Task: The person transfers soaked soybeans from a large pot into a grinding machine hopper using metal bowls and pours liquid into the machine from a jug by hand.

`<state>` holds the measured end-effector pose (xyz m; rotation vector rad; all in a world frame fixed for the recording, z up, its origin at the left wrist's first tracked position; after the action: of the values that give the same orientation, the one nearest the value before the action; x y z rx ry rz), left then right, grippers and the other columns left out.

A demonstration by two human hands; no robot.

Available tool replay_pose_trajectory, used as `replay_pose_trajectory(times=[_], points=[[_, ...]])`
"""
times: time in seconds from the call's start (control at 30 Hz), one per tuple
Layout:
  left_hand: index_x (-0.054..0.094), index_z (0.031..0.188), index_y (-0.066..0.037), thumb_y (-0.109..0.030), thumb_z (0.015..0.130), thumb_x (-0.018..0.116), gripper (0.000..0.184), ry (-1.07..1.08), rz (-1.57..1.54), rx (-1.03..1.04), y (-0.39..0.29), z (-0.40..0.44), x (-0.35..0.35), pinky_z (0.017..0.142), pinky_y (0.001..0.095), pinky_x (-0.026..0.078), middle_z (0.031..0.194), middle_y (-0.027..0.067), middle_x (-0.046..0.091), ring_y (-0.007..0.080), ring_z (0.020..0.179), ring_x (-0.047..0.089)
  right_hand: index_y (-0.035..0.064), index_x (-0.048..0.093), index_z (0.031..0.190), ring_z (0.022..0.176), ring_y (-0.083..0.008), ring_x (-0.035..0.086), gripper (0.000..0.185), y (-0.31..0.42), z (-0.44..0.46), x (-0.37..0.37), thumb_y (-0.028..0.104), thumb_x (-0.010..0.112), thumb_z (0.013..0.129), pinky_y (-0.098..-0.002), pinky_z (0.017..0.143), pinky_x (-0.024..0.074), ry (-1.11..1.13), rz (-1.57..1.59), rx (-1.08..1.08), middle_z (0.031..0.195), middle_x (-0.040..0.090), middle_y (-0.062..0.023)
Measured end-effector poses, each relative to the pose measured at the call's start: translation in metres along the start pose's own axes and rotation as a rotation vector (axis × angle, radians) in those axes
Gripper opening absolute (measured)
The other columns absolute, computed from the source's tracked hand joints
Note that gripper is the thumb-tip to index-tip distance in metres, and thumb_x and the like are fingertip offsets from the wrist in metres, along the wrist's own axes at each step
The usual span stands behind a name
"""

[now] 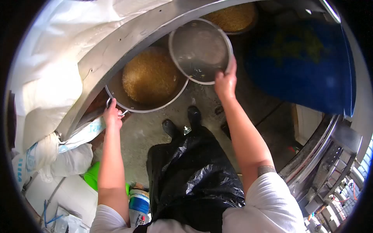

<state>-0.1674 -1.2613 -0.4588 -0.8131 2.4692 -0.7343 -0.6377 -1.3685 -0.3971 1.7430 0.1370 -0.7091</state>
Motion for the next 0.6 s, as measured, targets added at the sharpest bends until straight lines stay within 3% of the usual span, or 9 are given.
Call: replay_pose_trajectory(times=[0.07,0.17,0.23,0.27,0.3,0.37,0.4,0.47,0.6], points=[[0.047,0.107,-0.011,-0.03,0.091,0.083,0.044,0.007,0.052,0.05,-0.029,-0.009,0.006,0.042,0.0303,0.034,0.065,-0.0042,0.04,0.0084,0.046,0.04,0.0128,0.035,0.16,0.127,-0.033,0.062,0.073,-0.029,0.001,-0.029,-0.002,0.052,0.091,-0.0385,0.105,0.0484,-0.11,-0.034,0.061,0.14,0.062,-0.0215],[0.048,0.094,-0.012,-0.02,0.092,0.081,0.034,0.035,0.1,0.145,-0.052,-0.019,0.023,0.038,0.0275,0.029,0.065,-0.0039,0.04,0.0085,0.044,0.038,0.0133,0.036,0.16,0.131,-0.0325,0.06,0.072,-0.113,-0.004,-0.049,-0.002,0.052,0.092,-0.0385,0.107,0.0469,-0.2,-0.012,0.155,0.144,0.06,-0.0196],[0.055,0.094,-0.006,-0.013,0.094,0.076,0.022,0.054,0.133,0.209,-0.063,-0.033,0.04,0.039,0.0261,0.028,0.068,-0.0027,0.047,0.0062,0.046,0.039,0.0148,0.035,0.161,0.13,-0.0319,0.06,0.073,-0.178,-0.013,-0.046,-0.002,0.052,0.092,-0.0382,0.107,0.0466,-0.176,0.146,0.423,0.147,0.058,-0.019],[0.055,0.094,-0.007,-0.012,0.094,0.076,0.021,0.047,0.182,0.258,-0.069,-0.037,0.049,0.039,0.0257,0.028,0.069,-0.0026,0.048,0.0057,0.046,0.038,0.016,0.041,0.157,0.123,-0.0305,0.064,0.07,-0.193,-0.02,-0.04,-0.002,0.052,0.091,-0.0391,0.096,0.0529,-0.179,0.074,0.432,0.141,0.061,-0.0174],[0.055,0.093,-0.007,-0.01,0.095,0.075,0.021,0.042,0.231,0.308,-0.075,-0.04,0.056,0.04,0.0253,0.027,0.07,-0.0025,0.049,0.0053,0.046,0.038,0.016,0.041,0.157,0.123,-0.0305,0.064,0.07,-0.218,-0.027,-0.029,-0.002,0.052,0.091,-0.0391,0.096,0.0529,-0.195,0.076,0.447,0.141,0.061,-0.0174],[0.052,0.09,-0.008,-0.009,0.095,0.075,0.023,0.026,0.256,0.384,-0.082,-0.046,0.065,0.04,0.0252,0.025,0.07,-0.0034,0.049,0.004,0.046,0.036,0.0156,0.047,0.15,0.113,-0.0309,0.067,0.062,-0.279,-0.047,0.007,-0.001,0.053,0.091,-0.0438,0.081,0.0576,-0.109,0.42,0.862,0.132,0.064,-0.0156],[0.053,0.09,-0.008,-0.009,0.095,0.075,0.023,0.029,0.279,0.403,-0.087,-0.051,0.067,0.04,0.0253,0.024,0.069,-0.0041,0.049,0.0035,0.046,0.035,0.0156,0.047,0.15,0.113,-0.0309,0.067,0.062,-0.29,-0.053,0.017,-0.001,0.053,0.091,-0.0438,0.081,0.0576,-0.124,0.422,0.874,0.132,0.064,-0.0156],[0.054,0.09,-0.009,-0.008,0.095,0.075,0.022,0.03,0.335,0.449,-0.103,-0.071,0.079,0.04,0.0259,0.021,0.067,-0.0063,0.047,0.0021,0.045,0.032,0.0152,0.051,0.144,0.101,-0.0321,0.07,0.056,-0.298,-0.063,0.037,0.0,0.054,0.09,-0.0454,0.064,0.0579,-0.11,0.621,0.981,0.124,0.065,-0.0136],[0.057,0.087,-0.009,-0.009,0.093,0.078,0.022,0.002,0.472,0.617,-0.116,-0.082,0.098,0.045,0.0239,0.026,0.069,-0.0086,0.046,0.0017,0.051,0.034,0.0152,0.05,0.144,0.095,-0.0347,0.072,0.054,-0.282,-0.061,0.049,0.002,0.055,0.092,-0.048,0.06,0.0602,-0.091,0.707,1.011,0.123,0.066,-0.014]])
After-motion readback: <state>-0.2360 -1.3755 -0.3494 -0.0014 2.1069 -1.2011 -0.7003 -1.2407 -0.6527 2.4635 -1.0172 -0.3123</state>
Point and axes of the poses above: each hand's wrist, its own z-axis towards the middle knuckle, its own x-axis out of the palm, y = z × x, the point moved 3 cm from there along z, towards the middle knuckle
